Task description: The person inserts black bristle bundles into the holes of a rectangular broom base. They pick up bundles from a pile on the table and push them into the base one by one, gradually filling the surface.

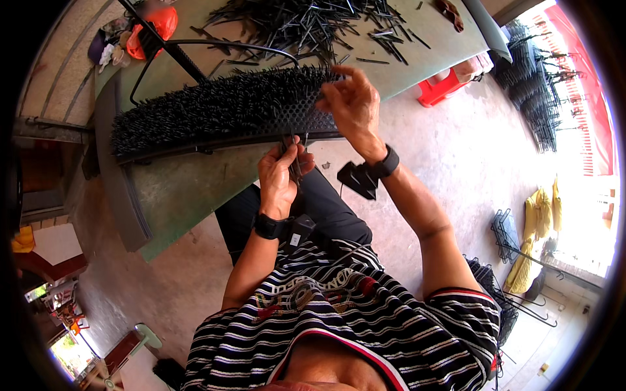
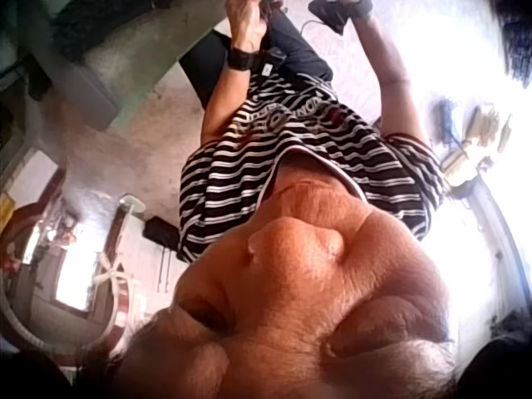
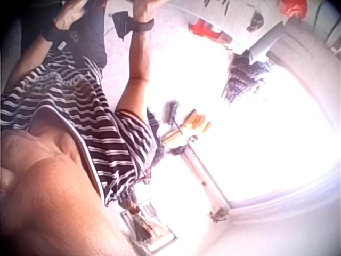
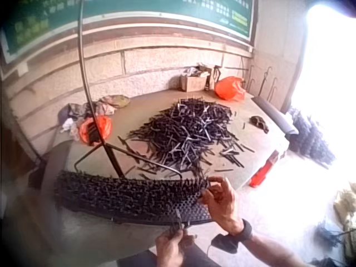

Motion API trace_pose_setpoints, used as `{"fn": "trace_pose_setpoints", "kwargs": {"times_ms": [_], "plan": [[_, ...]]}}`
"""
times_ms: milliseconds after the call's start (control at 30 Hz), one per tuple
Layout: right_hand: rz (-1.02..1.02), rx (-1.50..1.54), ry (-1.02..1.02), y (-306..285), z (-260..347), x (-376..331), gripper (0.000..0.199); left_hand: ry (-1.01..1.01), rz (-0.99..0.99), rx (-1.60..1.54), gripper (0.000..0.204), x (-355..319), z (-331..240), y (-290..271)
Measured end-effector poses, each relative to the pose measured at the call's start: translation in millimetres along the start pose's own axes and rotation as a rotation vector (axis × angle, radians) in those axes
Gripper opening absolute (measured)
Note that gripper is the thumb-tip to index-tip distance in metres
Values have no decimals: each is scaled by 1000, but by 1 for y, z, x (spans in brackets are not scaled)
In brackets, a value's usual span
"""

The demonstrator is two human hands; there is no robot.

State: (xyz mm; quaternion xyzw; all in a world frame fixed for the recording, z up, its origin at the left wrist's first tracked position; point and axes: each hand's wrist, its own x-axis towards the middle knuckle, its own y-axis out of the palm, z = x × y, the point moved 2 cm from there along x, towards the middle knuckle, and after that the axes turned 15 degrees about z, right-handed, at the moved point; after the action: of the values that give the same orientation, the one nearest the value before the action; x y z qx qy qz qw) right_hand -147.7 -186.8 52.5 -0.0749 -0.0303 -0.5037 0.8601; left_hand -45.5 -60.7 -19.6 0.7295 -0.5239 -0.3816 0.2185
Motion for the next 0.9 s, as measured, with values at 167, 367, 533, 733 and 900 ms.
{"fn": "trace_pose_setpoints", "kwargs": {"times_ms": [167, 367, 533, 733, 900], "plan": [[-59, -305, -222, -1, -3, 17, 22, 12, 15, 46, 10, -3, -5, 3], [-8, -421, -207, 5, -13, 24, 21, 27, 33, 68, 11, -6, -9, 3], [89, -676, -324, 7, -16, 30, 12, -7, 52, 12, 10, -5, -9, 1], [56, -765, -268, 10, 2, 25, 14, -47, 110, -18, 12, -6, -11, 2], [534, -366, 255, 11, 4, 4, 15, -79, 183, -92, 17, -6, -12, 12]]}}
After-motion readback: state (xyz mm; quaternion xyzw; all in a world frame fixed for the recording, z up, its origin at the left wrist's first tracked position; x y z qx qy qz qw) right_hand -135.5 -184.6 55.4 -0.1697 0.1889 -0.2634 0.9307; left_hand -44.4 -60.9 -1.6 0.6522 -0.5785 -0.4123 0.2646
